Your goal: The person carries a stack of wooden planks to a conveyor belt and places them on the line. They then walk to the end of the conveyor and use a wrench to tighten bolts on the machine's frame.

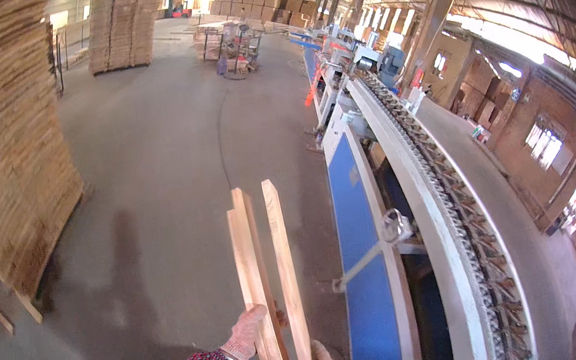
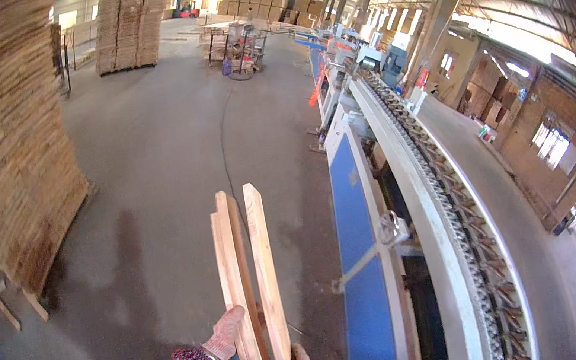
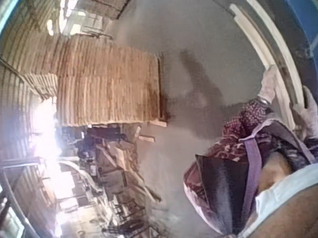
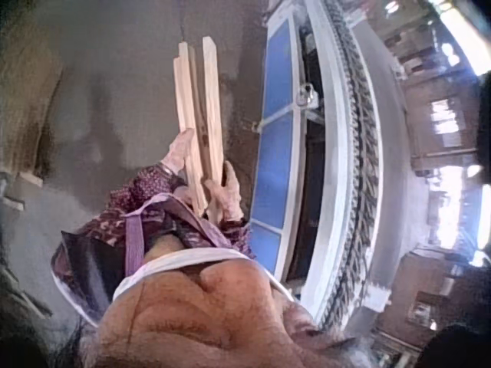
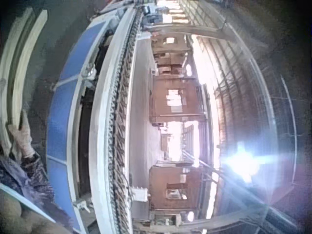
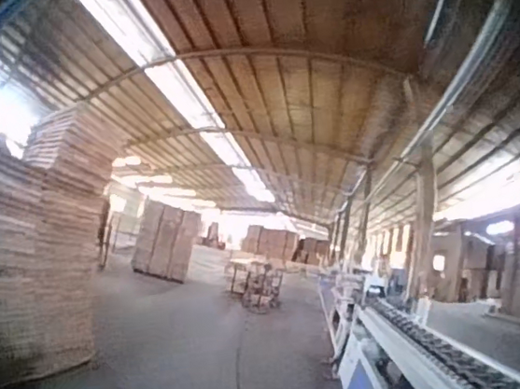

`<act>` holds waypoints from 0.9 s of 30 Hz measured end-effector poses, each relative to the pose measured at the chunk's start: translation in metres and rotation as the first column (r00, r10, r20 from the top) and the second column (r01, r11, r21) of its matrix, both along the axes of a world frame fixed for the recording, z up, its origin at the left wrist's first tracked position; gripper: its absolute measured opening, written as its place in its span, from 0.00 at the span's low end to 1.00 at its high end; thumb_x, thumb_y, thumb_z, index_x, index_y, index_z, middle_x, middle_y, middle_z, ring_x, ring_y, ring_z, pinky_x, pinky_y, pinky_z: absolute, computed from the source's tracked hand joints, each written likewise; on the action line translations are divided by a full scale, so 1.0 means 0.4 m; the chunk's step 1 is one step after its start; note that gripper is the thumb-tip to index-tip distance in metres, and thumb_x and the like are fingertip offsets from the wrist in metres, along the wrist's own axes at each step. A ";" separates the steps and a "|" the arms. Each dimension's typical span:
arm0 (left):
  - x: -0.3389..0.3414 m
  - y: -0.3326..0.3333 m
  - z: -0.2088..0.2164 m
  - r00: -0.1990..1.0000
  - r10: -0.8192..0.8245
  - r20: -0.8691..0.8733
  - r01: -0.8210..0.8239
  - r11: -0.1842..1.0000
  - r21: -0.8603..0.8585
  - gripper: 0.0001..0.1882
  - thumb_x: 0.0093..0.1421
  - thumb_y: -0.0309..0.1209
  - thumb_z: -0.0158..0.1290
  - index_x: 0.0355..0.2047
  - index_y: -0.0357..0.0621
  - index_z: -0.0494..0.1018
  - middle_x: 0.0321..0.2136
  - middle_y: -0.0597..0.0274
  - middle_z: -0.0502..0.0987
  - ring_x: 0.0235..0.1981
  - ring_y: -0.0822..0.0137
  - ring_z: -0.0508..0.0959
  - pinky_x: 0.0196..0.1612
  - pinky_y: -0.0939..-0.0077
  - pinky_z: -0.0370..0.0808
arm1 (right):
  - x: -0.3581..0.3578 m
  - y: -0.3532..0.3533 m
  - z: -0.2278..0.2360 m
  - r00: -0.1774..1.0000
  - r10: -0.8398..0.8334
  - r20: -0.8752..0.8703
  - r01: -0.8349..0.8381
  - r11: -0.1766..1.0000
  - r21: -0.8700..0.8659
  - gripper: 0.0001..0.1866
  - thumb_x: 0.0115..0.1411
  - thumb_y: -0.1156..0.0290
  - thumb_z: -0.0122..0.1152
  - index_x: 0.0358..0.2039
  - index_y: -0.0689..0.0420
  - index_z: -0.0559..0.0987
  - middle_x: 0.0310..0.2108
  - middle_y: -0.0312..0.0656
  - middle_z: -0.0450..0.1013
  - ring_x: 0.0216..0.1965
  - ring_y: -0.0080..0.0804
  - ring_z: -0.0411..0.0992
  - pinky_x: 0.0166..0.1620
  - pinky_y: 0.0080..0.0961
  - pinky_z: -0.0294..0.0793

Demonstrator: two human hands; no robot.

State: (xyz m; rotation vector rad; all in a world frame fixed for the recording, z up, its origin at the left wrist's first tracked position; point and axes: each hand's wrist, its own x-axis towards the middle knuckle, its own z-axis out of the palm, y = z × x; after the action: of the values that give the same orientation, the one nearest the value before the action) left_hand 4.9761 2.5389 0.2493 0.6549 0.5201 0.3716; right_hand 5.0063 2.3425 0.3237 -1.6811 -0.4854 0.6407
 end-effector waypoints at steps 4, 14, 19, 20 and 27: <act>0.095 0.258 0.073 0.949 0.175 0.262 -0.107 0.962 -0.253 0.29 0.60 0.47 0.47 0.48 0.30 0.63 0.38 0.44 0.72 0.39 0.49 0.74 0.45 0.55 0.73 | 0.232 0.215 0.055 0.999 0.031 -0.009 -0.032 0.981 -0.191 0.45 0.39 0.71 0.70 0.58 0.65 0.58 0.51 0.50 0.66 0.52 0.37 0.66 0.54 0.29 0.65; 0.440 0.823 0.049 0.848 0.492 0.194 -0.419 0.849 -0.324 0.29 0.57 0.55 0.44 0.38 0.37 0.62 0.28 0.57 0.64 0.27 0.60 0.67 0.34 0.61 0.70 | 0.746 0.737 0.001 0.989 -0.143 -0.034 0.140 0.986 -0.085 0.43 0.39 0.72 0.70 0.57 0.62 0.61 0.49 0.48 0.69 0.50 0.34 0.68 0.51 0.28 0.67; 0.772 1.074 0.103 0.890 0.418 0.181 -0.335 0.870 -0.362 0.30 0.56 0.54 0.47 0.41 0.36 0.62 0.28 0.54 0.67 0.29 0.57 0.70 0.38 0.59 0.72 | 1.002 0.930 0.006 0.976 -0.215 0.023 0.214 0.943 -0.256 0.44 0.39 0.70 0.69 0.57 0.66 0.60 0.47 0.49 0.69 0.47 0.35 0.68 0.50 0.28 0.67; 0.838 1.103 0.113 0.912 0.382 0.148 -0.313 0.882 -0.353 0.30 0.55 0.54 0.49 0.40 0.36 0.63 0.28 0.54 0.67 0.29 0.57 0.70 0.37 0.59 0.72 | 1.048 0.956 -0.007 0.964 -0.267 0.007 0.260 0.932 -0.252 0.44 0.39 0.70 0.69 0.57 0.67 0.60 0.47 0.50 0.69 0.48 0.36 0.68 0.50 0.28 0.67; 1.285 1.396 0.137 0.955 0.231 0.186 -0.184 0.953 -0.239 0.31 0.48 0.50 0.58 0.38 0.32 0.66 0.29 0.50 0.70 0.28 0.56 0.73 0.34 0.59 0.73 | 1.408 1.192 -0.026 0.916 -0.401 0.012 0.382 0.862 -0.332 0.40 0.42 0.77 0.66 0.57 0.63 0.61 0.46 0.46 0.70 0.45 0.35 0.69 0.49 0.29 0.68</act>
State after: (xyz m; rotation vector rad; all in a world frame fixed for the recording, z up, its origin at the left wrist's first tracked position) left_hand 5.4901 3.0973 0.3041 0.3409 0.4196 0.5680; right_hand 5.5696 2.8193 0.3133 -1.9971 0.0203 0.4818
